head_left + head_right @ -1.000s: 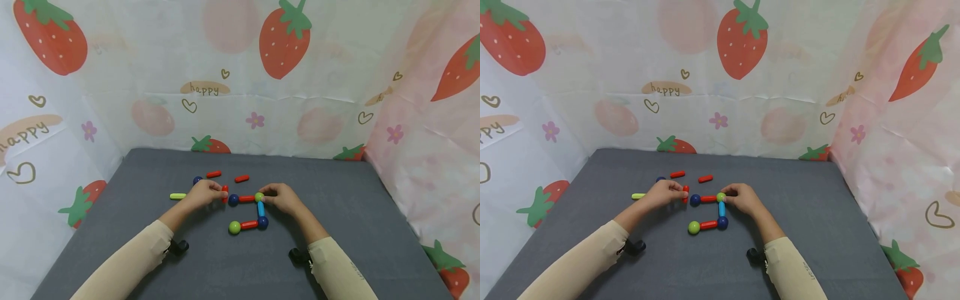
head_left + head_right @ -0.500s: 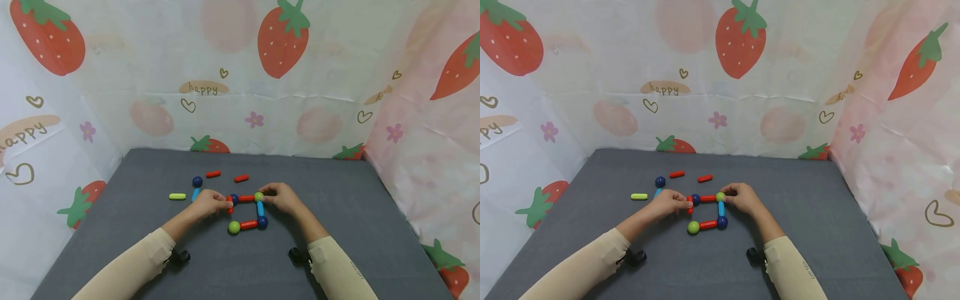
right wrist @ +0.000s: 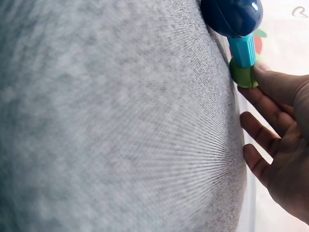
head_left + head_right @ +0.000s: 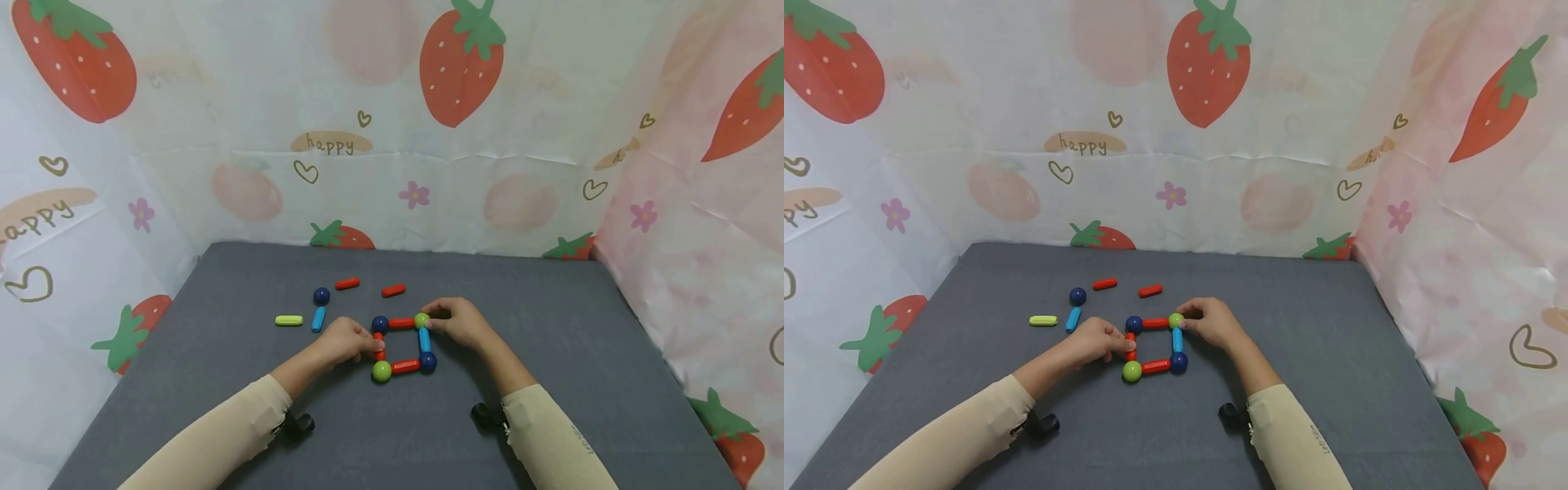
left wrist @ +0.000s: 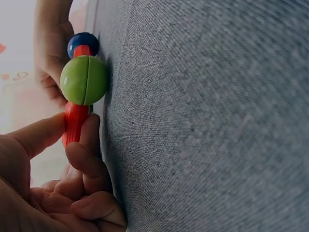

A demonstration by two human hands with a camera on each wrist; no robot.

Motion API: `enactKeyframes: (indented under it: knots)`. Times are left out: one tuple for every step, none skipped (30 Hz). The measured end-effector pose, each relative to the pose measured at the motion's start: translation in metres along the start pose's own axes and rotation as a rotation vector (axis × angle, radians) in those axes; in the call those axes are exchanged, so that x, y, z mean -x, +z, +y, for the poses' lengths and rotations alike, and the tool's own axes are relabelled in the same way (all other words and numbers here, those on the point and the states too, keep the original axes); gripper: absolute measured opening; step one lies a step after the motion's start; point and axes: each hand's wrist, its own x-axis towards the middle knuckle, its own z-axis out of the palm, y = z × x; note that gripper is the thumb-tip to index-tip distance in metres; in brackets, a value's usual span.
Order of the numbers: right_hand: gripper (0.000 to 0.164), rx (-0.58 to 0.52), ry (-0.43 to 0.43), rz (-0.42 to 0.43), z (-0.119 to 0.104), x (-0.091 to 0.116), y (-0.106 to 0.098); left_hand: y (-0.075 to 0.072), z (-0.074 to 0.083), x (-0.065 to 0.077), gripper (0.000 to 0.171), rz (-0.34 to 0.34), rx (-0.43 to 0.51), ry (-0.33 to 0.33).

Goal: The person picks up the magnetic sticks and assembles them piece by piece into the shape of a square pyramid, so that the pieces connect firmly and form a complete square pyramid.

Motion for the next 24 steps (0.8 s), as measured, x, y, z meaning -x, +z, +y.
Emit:
enactKeyframes:
  knots:
    - [0.025,0.000,-0.002,-0.002,0.000,0.000,0.000,0.000,0.000,0.000,0.024,0.001,0.000,0.000]
    - [0.025,-0.002,-0.002,-0.002,0.000,0.000,0.000,0.000,0.000,-0.001,0.024,0.003,0.000,0.002]
    - [0.025,-0.002,-0.002,-0.002,0.000,0.000,0.000,0.000,0.000,-0.001,0.024,0.007,-0.002,0.004]
    - [0.025,-0.004,-0.002,-0.002,0.000,0.000,0.000,0.000,0.001,-0.002,0.024,0.008,-0.003,0.004]
    - [0.026,-0.004,-0.002,-0.003,0.000,0.000,-0.001,0.001,0.001,-0.002,0.025,0.010,-0.006,0.003]
    - [0.026,-0.004,-0.002,-0.002,0.000,0.000,-0.001,0.001,0.001,-0.003,0.025,0.013,-0.011,0.002]
    - [0.026,-0.005,-0.002,-0.002,0.000,0.000,-0.001,0.001,0.001,-0.003,0.025,0.014,-0.014,0.002]
    - [0.026,-0.005,-0.001,-0.001,0.000,0.000,-0.001,0.001,0.001,-0.004,0.026,0.017,-0.019,0.004]
    - [0.026,-0.003,0.000,-0.001,0.000,-0.001,-0.001,0.001,0.001,-0.005,0.026,0.018,-0.024,0.003]
    - [0.026,-0.004,0.001,-0.001,0.000,-0.001,-0.001,0.001,0.001,-0.006,0.026,0.020,-0.025,0.002]
    - [0.025,-0.002,0.000,-0.002,0.000,-0.001,-0.001,0.001,0.001,-0.007,0.026,0.025,-0.026,0.004]
    - [0.025,0.000,0.000,-0.003,0.000,-0.001,-0.001,0.001,0.001,-0.008,0.026,0.028,-0.024,0.004]
    - [0.025,0.001,0.000,-0.004,0.000,-0.001,0.000,0.001,0.001,-0.009,0.025,0.031,-0.021,0.003]
    - [0.025,0.000,0.001,-0.004,0.001,-0.001,0.000,0.001,0.001,-0.010,0.025,0.034,-0.020,0.002]
    - [0.025,0.001,0.001,-0.005,0.001,-0.001,0.000,0.000,0.001,-0.010,0.025,0.036,-0.018,0.001]
    - [0.024,0.001,0.001,-0.005,0.001,-0.002,0.000,0.000,0.001,-0.011,0.025,0.037,-0.018,0.000]
    - [0.024,0.001,0.003,-0.005,0.001,-0.002,0.000,0.000,0.001,-0.011,0.025,0.039,-0.022,-0.001]
    - [0.024,0.001,0.004,-0.004,0.001,-0.002,0.000,0.000,0.001,-0.012,0.026,0.039,-0.028,-0.001]
    - [0.024,-0.001,0.006,-0.004,0.001,-0.002,0.000,0.000,0.001,-0.012,0.026,0.041,-0.038,0.001]
    - [0.024,-0.002,0.008,-0.003,0.001,-0.002,0.000,0.000,0.001,-0.012,0.027,0.040,-0.050,0.001]
    - [0.024,-0.003,0.010,-0.004,0.001,-0.002,0.000,0.000,0.001,-0.012,0.028,0.040,-0.061,0.002]
    - [0.024,-0.004,0.013,-0.004,0.001,-0.002,0.000,0.000,0.001,-0.012,0.030,0.041,-0.074,0.002]
    - [0.024,-0.005,0.015,-0.004,0.001,-0.001,0.000,0.000,0.001,-0.012,0.032,0.043,-0.088,0.000]
    - [0.024,-0.005,0.015,-0.004,0.001,-0.001,0.000,0.000,0.001,-0.013,0.033,0.044,-0.102,0.000]
